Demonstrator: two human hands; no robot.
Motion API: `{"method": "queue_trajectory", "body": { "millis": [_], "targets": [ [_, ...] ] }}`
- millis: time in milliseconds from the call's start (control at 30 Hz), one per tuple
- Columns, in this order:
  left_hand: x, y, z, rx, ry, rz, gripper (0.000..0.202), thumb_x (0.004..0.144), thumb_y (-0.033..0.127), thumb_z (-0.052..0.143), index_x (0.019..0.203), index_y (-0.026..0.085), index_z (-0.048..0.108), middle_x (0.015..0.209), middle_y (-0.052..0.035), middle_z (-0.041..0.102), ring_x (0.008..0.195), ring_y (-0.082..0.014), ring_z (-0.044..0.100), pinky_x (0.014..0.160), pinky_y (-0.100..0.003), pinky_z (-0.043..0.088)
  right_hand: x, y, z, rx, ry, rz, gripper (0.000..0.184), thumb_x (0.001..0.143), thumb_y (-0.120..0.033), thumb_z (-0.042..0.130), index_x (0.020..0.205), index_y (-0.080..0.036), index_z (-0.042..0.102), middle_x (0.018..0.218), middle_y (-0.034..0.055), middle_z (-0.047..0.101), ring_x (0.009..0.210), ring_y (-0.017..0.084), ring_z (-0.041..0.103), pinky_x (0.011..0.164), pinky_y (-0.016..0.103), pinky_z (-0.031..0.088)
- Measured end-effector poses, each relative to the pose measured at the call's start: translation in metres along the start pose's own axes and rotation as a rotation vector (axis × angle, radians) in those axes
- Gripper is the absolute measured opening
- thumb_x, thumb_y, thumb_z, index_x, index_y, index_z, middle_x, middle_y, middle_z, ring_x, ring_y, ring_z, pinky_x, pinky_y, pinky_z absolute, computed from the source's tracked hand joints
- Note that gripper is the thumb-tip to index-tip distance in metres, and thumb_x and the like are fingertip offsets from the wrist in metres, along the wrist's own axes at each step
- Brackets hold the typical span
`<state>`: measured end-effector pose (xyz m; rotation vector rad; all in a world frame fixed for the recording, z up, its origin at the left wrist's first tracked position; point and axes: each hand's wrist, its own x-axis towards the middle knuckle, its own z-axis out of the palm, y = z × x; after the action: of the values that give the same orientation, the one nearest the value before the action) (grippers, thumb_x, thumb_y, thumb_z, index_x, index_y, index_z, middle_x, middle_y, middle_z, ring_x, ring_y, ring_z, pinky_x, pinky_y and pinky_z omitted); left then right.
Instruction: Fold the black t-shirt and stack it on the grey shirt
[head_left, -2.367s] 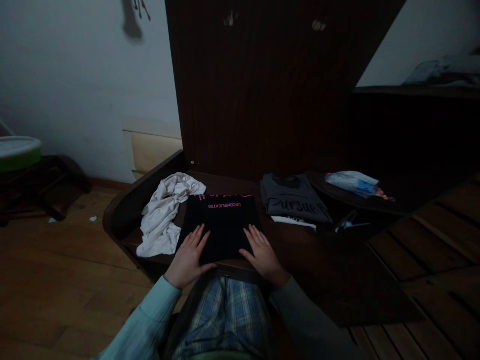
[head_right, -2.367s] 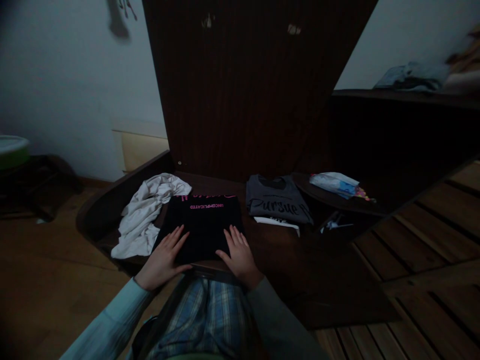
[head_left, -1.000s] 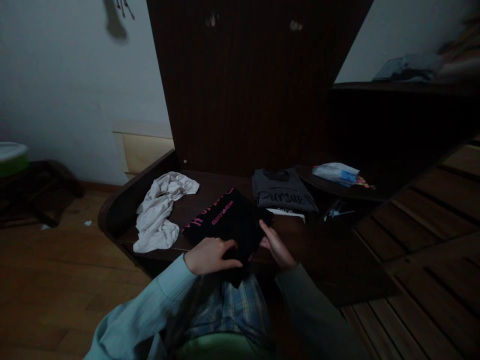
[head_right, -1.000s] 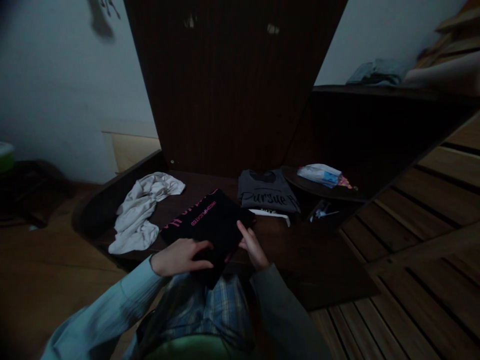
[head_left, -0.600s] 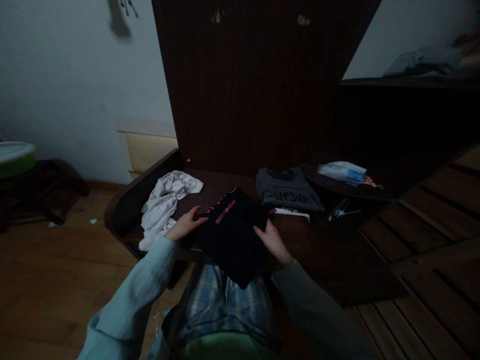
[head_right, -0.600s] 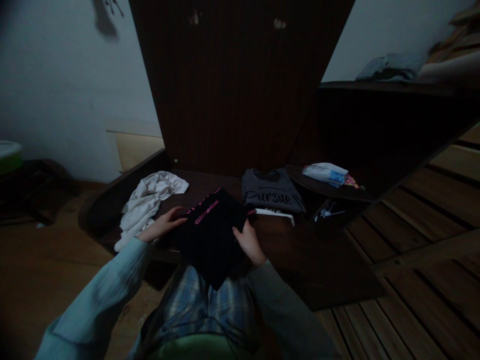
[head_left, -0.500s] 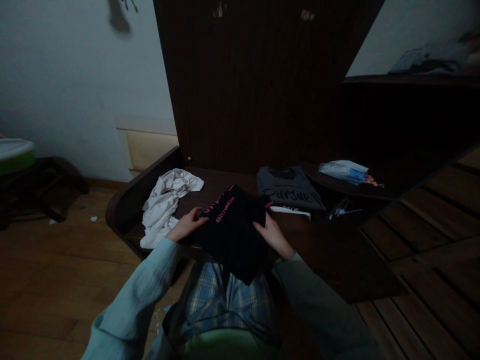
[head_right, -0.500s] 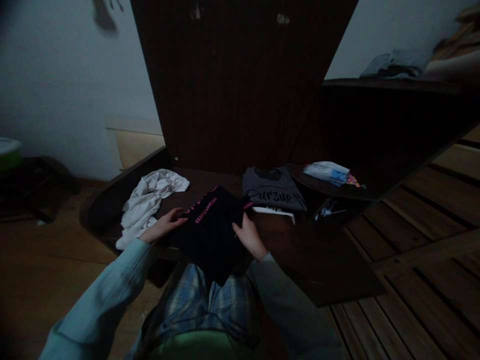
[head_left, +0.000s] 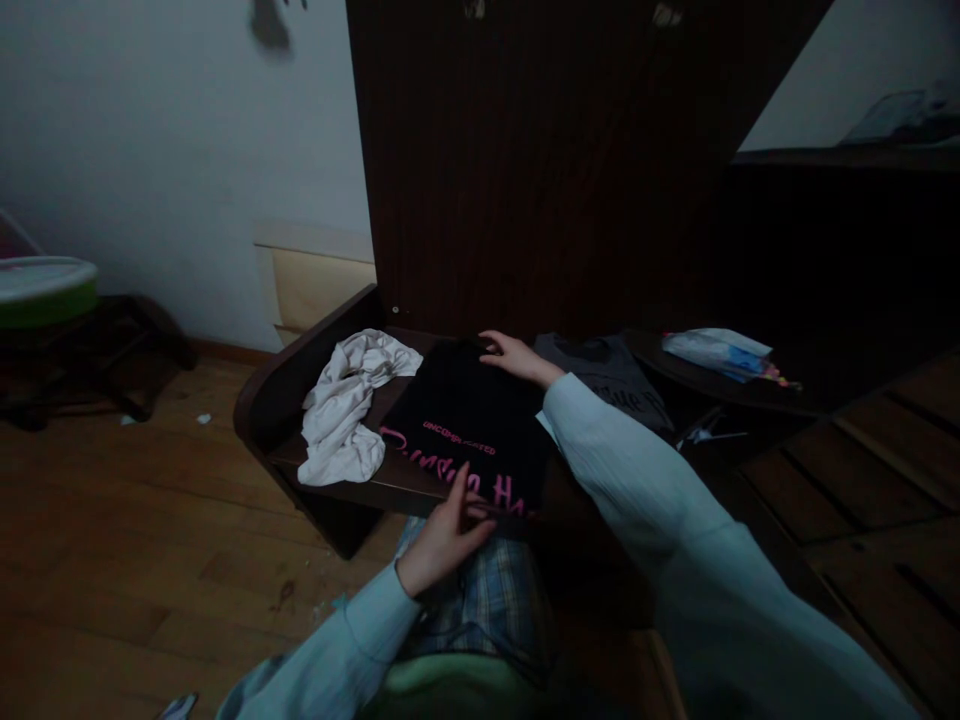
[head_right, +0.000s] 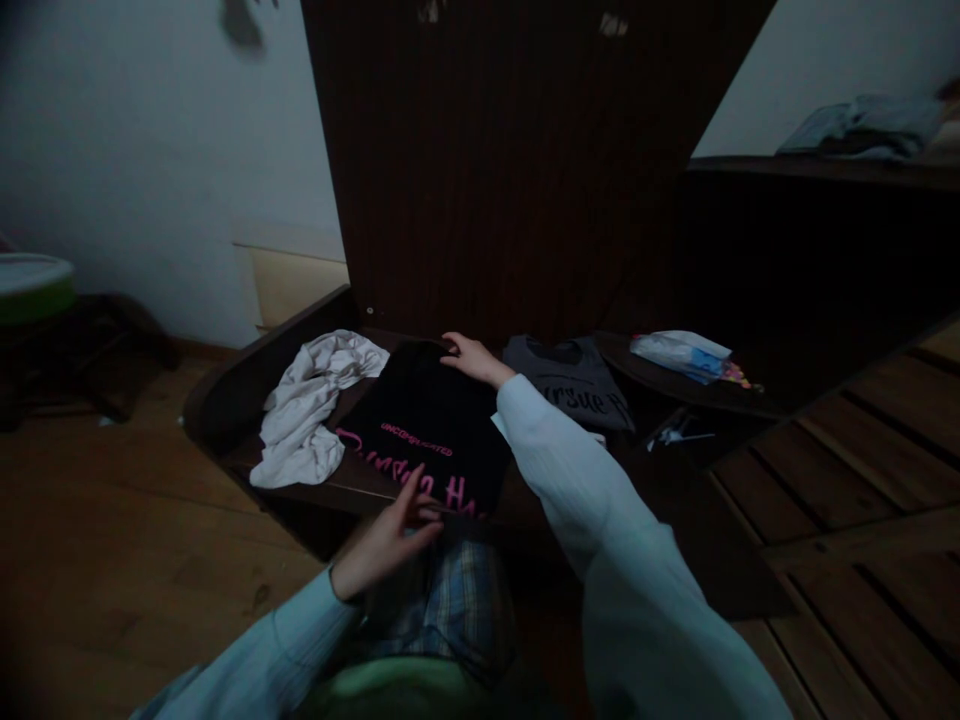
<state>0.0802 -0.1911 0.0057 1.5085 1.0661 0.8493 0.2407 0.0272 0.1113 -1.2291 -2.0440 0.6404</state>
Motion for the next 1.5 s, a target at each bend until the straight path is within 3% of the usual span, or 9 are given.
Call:
{"method": "queue_trajectory", "body": {
  "millis": [100, 200, 333, 433, 600, 867, 1067, 1267, 1500],
  "targets": [
    [0.002, 0.01, -0.011, 0.009, -0.091, 0.04, 0.054, 0.076, 0.037, 0.052, 0.124, 0.015, 0.043, 0.079, -0.0031, 0.062, 0.067, -0.0113, 0.057, 0.068, -0.026, 0.047, -0.014, 0.0, 0.001, 0.013, 0.124, -0.006, 0.037, 0.066, -0.021, 0.065, 0.103, -0.017, 0.059, 0.085, 0.0026, 0.065, 0.075, 0.013, 0.06, 0.076, 0.03, 0.047],
    [0.006, 0.018, -0.052, 0.148, 0.221, 0.086, 0.036, 0.078, 0.039, 0.047, 0.104, 0.016, 0.057, 0.072, -0.0015, 0.058, 0.066, -0.0126, 0.055, 0.065, -0.026, 0.045, -0.058, 0.0, -0.004, 0.054, 0.182, 0.008, 0.028, 0.068, -0.025, 0.063, 0.095, -0.018, 0.061, 0.087, 0.0035, 0.065, 0.081, 0.014, 0.059, 0.079, 0.031, 0.046],
    [0.005, 0.016, -0.102, 0.301, 0.615, 0.098, 0.039, 0.073, 0.046, 0.049, 0.099, 0.017, 0.055, 0.087, -0.0047, 0.059, 0.078, -0.0168, 0.056, 0.066, -0.027, 0.046, -0.135, 0.002, -0.007, 0.152, 0.301, 0.162, 0.027, 0.07, -0.04, 0.058, 0.088, -0.02, 0.06, 0.079, 0.0019, 0.064, 0.074, 0.015, 0.058, 0.071, 0.029, 0.046],
    [0.004, 0.009, -0.117, 0.324, 0.589, 0.038, 0.042, 0.07, 0.052, 0.05, 0.092, 0.017, 0.055, 0.088, -0.0051, 0.061, 0.08, -0.018, 0.058, 0.071, -0.029, 0.046, -0.187, 0.008, 0.0, 0.072, 0.387, 0.313, 0.032, 0.07, -0.051, 0.053, 0.072, -0.019, 0.058, 0.066, 0.0015, 0.06, 0.062, 0.015, 0.053, 0.06, 0.026, 0.042],
    [0.008, 0.0, -0.111, 0.385, 0.457, -0.038, 0.044, 0.068, 0.061, 0.046, 0.071, 0.017, 0.054, 0.066, -0.0018, 0.059, 0.069, -0.0179, 0.057, 0.063, -0.028, 0.045, -0.237, 0.014, 0.026, -0.012, 0.299, 0.404, 0.037, 0.07, -0.054, 0.051, 0.054, -0.02, 0.052, 0.053, -0.0012, 0.049, 0.051, 0.012, 0.044, 0.052, 0.025, 0.035],
    [0.022, -0.004, -0.102, 0.276, 0.515, 0.051, 0.045, 0.07, 0.063, 0.042, 0.074, 0.019, 0.051, 0.072, -0.0012, 0.057, 0.071, -0.0169, 0.055, 0.062, -0.027, 0.044, -0.236, 0.012, 0.046, 0.175, 0.399, 0.399, 0.032, 0.069, -0.049, 0.053, 0.056, -0.021, 0.047, 0.063, -0.0005, 0.053, 0.058, 0.013, 0.048, 0.055, 0.024, 0.039],
    [0.024, -0.008, -0.101, 0.576, 0.585, -0.08, 0.028, 0.076, 0.048, 0.038, 0.074, 0.021, 0.046, 0.064, -0.0004, 0.055, 0.063, -0.017, 0.055, 0.059, -0.027, 0.042, -0.236, 0.01, 0.043, 0.192, 0.352, 0.484, 0.027, 0.066, -0.042, 0.051, 0.053, -0.021, 0.039, 0.051, -0.0051, 0.038, 0.052, 0.011, 0.04, 0.051, 0.022, 0.032],
    [0.029, 0.003, -0.101, 0.908, 0.433, -0.303, 0.027, 0.083, 0.04, 0.035, 0.087, 0.019, 0.051, 0.077, -0.0073, 0.064, 0.078, -0.0224, 0.062, 0.062, -0.028, 0.042, -0.235, 0.011, 0.044, 0.15, 0.289, 0.488, 0.026, 0.063, -0.041, 0.047, 0.052, -0.022, 0.034, 0.05, -0.0052, 0.035, 0.051, 0.011, 0.037, 0.05, 0.023, 0.028],
    [0.038, 0.018, -0.1, 1.05, 0.372, -0.387, 0.042, 0.087, 0.046, 0.024, 0.092, 0.018, 0.055, 0.088, -0.0117, 0.067, 0.088, -0.0244, 0.063, 0.065, -0.028, 0.043, -0.225, 0.023, 0.047, 0.076, 0.333, 0.505, 0.035, 0.07, -0.052, 0.046, 0.054, -0.022, 0.036, 0.05, -0.0055, 0.034, 0.048, 0.01, 0.035, 0.049, 0.023, 0.027]
  ]
}}
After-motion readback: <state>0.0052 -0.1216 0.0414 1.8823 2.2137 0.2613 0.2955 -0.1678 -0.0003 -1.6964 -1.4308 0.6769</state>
